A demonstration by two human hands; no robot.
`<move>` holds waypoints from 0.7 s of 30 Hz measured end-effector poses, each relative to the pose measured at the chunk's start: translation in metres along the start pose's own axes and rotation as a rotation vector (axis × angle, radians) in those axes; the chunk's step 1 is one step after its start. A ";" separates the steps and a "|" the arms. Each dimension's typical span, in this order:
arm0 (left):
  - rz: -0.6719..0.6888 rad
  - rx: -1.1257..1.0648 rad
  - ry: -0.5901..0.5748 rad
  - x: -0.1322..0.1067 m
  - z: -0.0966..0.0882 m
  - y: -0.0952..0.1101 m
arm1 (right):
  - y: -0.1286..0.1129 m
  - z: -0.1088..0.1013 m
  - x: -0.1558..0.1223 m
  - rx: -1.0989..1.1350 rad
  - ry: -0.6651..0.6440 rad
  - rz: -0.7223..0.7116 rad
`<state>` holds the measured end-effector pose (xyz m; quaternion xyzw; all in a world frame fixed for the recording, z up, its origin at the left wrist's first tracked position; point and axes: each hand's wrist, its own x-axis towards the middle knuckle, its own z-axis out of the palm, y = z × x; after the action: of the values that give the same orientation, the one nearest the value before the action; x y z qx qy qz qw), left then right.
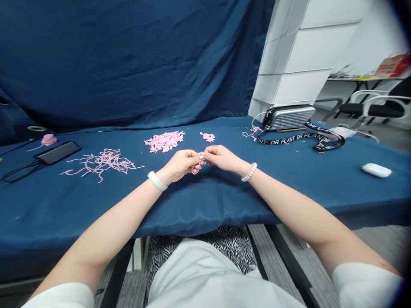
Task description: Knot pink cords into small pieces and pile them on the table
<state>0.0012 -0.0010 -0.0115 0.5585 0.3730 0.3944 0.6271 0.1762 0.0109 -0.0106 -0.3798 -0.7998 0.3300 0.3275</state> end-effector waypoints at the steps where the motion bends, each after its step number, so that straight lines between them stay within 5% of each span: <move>1: -0.006 -0.003 0.003 0.000 0.000 0.001 | 0.000 0.000 0.000 -0.012 0.012 0.001; 21: -0.082 0.117 -0.109 -0.003 -0.002 0.004 | -0.001 0.008 -0.001 0.005 0.210 -0.149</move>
<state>-0.0024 -0.0027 -0.0074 0.5990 0.3834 0.3148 0.6285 0.1703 0.0069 -0.0144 -0.3509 -0.7862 0.2652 0.4340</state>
